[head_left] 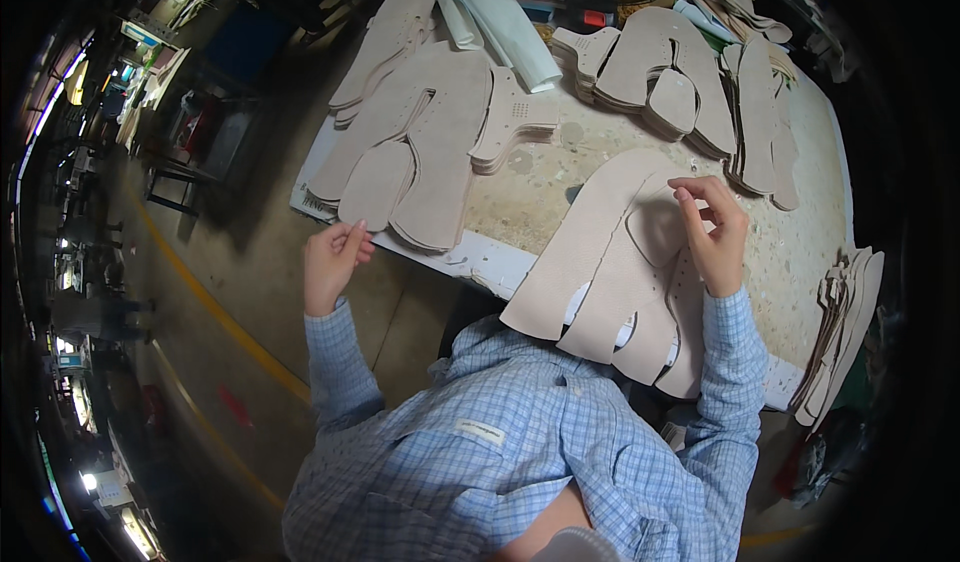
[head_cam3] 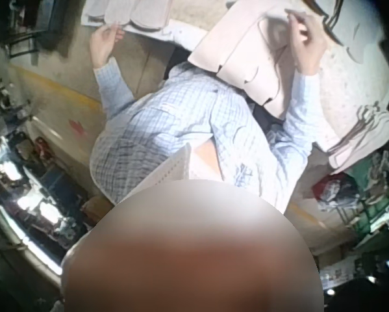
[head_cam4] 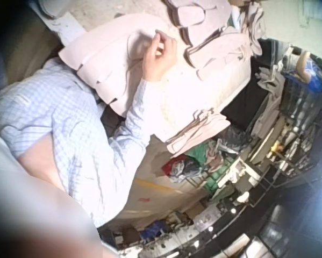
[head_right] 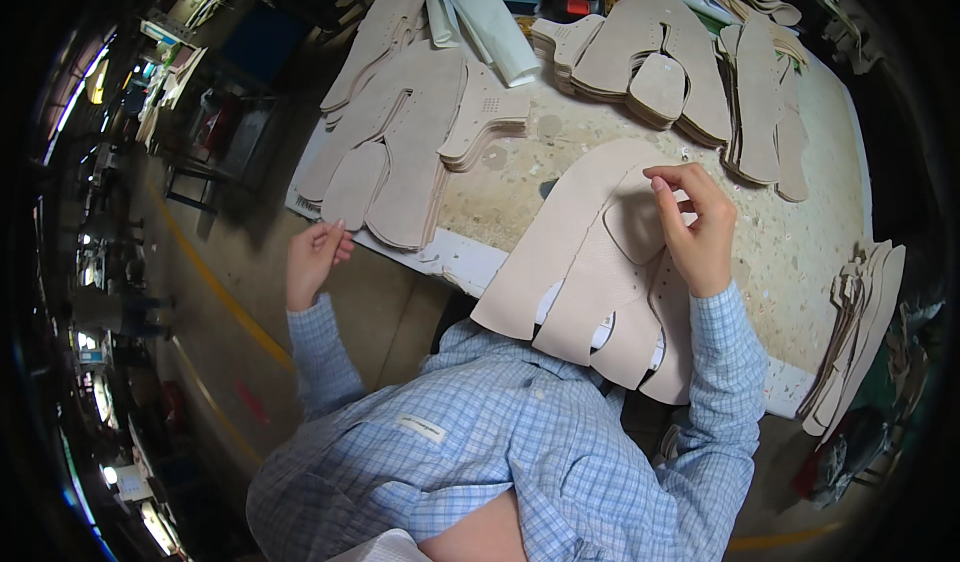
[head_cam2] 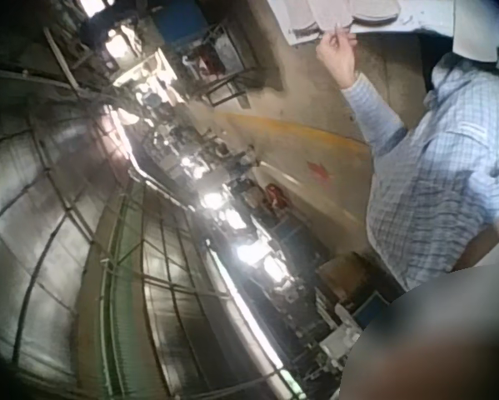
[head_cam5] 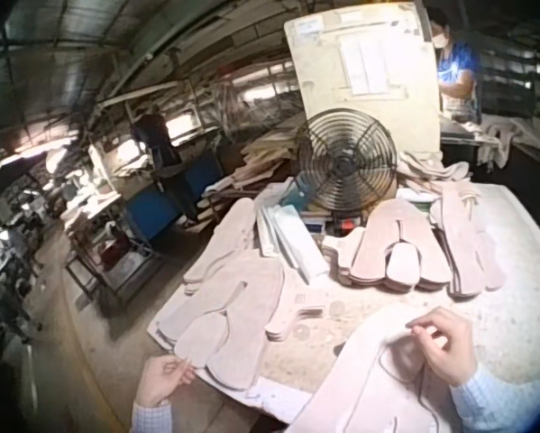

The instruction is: The person assembles beige shoe components by hand at a workbench. They pick up a main upper piece, align and attach smaller side and heel pieces, then stack the completed assembly with others. The process repeats with multiple units.

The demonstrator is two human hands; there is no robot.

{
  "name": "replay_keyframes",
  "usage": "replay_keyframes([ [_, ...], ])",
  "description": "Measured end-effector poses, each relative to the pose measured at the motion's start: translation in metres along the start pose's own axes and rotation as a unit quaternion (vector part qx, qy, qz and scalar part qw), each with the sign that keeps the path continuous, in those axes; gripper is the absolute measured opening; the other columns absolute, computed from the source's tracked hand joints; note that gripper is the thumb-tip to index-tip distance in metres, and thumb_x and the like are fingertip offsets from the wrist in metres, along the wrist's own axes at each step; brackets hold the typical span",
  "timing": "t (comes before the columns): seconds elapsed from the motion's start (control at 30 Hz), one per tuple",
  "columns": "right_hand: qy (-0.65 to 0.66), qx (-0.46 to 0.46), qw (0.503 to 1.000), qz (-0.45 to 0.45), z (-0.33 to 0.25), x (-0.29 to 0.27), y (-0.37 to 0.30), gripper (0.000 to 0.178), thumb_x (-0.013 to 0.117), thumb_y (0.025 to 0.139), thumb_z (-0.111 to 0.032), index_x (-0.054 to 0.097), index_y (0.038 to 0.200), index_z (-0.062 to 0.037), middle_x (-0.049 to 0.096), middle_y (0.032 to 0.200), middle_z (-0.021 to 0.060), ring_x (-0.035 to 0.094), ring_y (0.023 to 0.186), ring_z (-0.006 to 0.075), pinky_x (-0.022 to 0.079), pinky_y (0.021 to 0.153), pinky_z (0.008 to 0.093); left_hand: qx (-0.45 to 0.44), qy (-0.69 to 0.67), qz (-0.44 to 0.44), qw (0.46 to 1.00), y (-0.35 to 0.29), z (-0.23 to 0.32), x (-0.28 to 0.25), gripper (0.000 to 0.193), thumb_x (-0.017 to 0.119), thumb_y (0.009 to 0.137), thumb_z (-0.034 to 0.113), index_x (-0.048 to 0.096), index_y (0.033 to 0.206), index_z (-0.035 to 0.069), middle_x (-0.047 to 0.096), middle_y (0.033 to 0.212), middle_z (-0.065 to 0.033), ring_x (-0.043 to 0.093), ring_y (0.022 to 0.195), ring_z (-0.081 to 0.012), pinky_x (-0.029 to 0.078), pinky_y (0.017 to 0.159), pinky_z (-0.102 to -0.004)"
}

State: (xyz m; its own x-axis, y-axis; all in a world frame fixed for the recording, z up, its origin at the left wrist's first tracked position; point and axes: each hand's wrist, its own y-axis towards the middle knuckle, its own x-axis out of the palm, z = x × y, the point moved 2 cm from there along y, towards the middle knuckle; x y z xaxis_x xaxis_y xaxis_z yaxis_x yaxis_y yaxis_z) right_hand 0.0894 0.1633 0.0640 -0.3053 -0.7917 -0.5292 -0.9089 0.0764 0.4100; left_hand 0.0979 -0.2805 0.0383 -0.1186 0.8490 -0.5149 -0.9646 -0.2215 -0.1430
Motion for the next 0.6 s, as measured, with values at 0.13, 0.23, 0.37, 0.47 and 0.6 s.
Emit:
replay_keyframes([
  [0.13,-0.003,0.027,1.000,0.015,0.004,0.000,0.000,0.012,0.058,0.086,-0.007,0.067,0.092,-0.0037,0.063,0.081,0.0039,0.058,0.070,0.0101,0.045,0.056,0.0210,0.073,-0.006,-0.005,0.997,0.023,0.001,0.002,0.028,0.062,0.088,0.018,0.061,0.074,-0.006,0.064,0.067,-0.0072,0.059,0.055,-0.0098,0.047,0.052,-0.0211],
  [0.23,0.004,0.027,0.999,0.033,0.008,-0.009,-0.002,0.013,0.057,0.086,-0.008,0.067,0.092,-0.0040,0.062,0.080,0.0039,0.058,0.070,0.0102,0.045,0.055,0.0214,0.029,0.025,-0.014,0.999,0.026,0.016,0.000,0.024,0.063,0.087,0.015,0.061,0.075,-0.005,0.063,0.066,-0.0085,0.058,0.055,-0.0092,0.046,0.050,-0.0225],
  [0.37,-0.037,0.030,0.997,0.055,0.020,-0.035,0.000,0.012,0.058,0.085,-0.009,0.068,0.092,-0.0047,0.064,0.080,0.0036,0.059,0.069,0.0100,0.045,0.055,0.0220,0.078,0.242,0.059,0.965,0.009,0.062,0.009,0.019,0.064,0.084,0.014,0.062,0.077,-0.003,0.063,0.066,-0.0105,0.058,0.053,-0.0101,0.045,0.050,-0.0248],
  [0.47,-0.070,0.042,0.995,0.061,0.034,-0.043,0.003,0.012,0.060,0.084,-0.011,0.068,0.091,-0.0049,0.065,0.081,0.0041,0.060,0.068,0.0107,0.045,0.054,0.0222,0.218,0.167,0.050,0.960,-0.009,0.108,0.049,0.018,0.064,0.084,0.017,0.063,0.079,-0.001,0.064,0.069,-0.0116,0.060,0.056,-0.0139,0.047,0.052,-0.0278],
  [0.6,-0.092,0.031,0.993,0.063,0.048,-0.037,0.001,0.012,0.061,0.083,-0.011,0.068,0.089,-0.0038,0.066,0.080,0.0063,0.062,0.067,0.0135,0.047,0.054,0.0247,0.439,0.103,-0.111,0.886,-0.028,0.159,0.156,0.019,0.065,0.082,0.020,0.061,0.081,0.002,0.059,0.070,-0.0082,0.058,0.061,-0.0175,0.046,0.057,-0.0300],
])
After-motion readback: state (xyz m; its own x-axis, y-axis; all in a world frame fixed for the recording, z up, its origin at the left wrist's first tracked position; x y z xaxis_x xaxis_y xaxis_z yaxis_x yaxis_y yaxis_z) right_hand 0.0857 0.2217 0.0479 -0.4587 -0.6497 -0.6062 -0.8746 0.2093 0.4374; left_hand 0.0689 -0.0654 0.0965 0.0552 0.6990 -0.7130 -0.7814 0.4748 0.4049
